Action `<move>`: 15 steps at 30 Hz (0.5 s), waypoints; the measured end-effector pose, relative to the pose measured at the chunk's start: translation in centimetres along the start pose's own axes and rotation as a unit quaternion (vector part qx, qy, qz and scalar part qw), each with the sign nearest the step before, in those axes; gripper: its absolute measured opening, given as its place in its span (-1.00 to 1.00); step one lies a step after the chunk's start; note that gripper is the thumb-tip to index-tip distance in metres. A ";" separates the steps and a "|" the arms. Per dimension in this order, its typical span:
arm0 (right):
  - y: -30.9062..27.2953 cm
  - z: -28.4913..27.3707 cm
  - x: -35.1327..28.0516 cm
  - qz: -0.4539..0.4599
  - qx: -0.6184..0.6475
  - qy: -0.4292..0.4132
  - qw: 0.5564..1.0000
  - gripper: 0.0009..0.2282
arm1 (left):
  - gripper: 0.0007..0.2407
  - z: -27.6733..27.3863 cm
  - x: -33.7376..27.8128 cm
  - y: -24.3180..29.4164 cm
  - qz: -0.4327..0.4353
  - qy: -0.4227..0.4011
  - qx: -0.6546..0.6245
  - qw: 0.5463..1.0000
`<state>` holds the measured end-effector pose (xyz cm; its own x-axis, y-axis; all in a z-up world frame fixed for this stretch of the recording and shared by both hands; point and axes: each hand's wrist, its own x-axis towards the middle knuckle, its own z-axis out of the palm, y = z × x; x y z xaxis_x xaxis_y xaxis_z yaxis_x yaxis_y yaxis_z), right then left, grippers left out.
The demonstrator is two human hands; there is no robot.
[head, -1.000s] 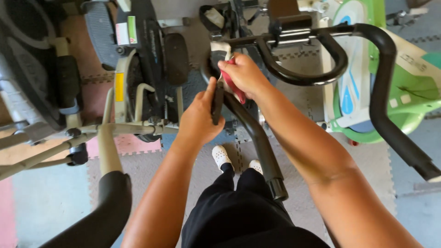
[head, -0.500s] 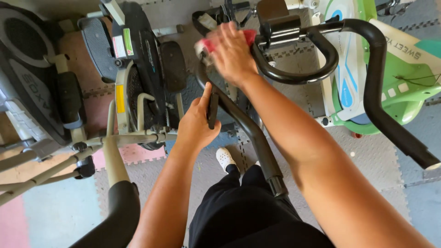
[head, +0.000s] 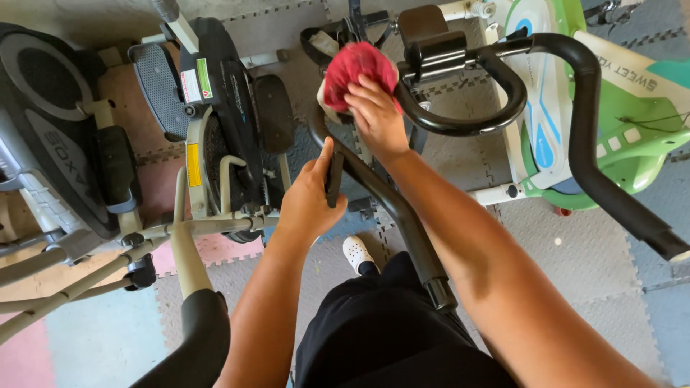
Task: Cleaning and wiping down various exercise bikes and equipment in a gym.
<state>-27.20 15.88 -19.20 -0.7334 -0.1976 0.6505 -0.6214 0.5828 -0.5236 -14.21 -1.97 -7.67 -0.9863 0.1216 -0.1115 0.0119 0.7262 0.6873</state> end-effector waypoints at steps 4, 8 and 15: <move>2.6 0.6 -5.8 0.172 0.055 0.012 0.983 -0.80 | -0.22 -0.7 0.3 -0.3 0.015 -0.017 -0.017 1.000; 5.9 0.1 -6.6 0.534 0.569 0.155 0.606 -0.70 | -0.26 -1.1 1.1 -0.1 0.008 -0.020 -0.004 1.000; 3.0 1.0 1.1 0.315 0.785 0.150 0.511 -0.66 | -0.24 0.2 0.7 -0.8 0.038 -0.016 -0.039 0.998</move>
<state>-30.13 16.61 -20.64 -0.9956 -0.0927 0.0124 0.0837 -0.9424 -0.3239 -14.87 -2.34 -8.46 -0.9775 0.1958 -0.0786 0.0719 0.6595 0.7482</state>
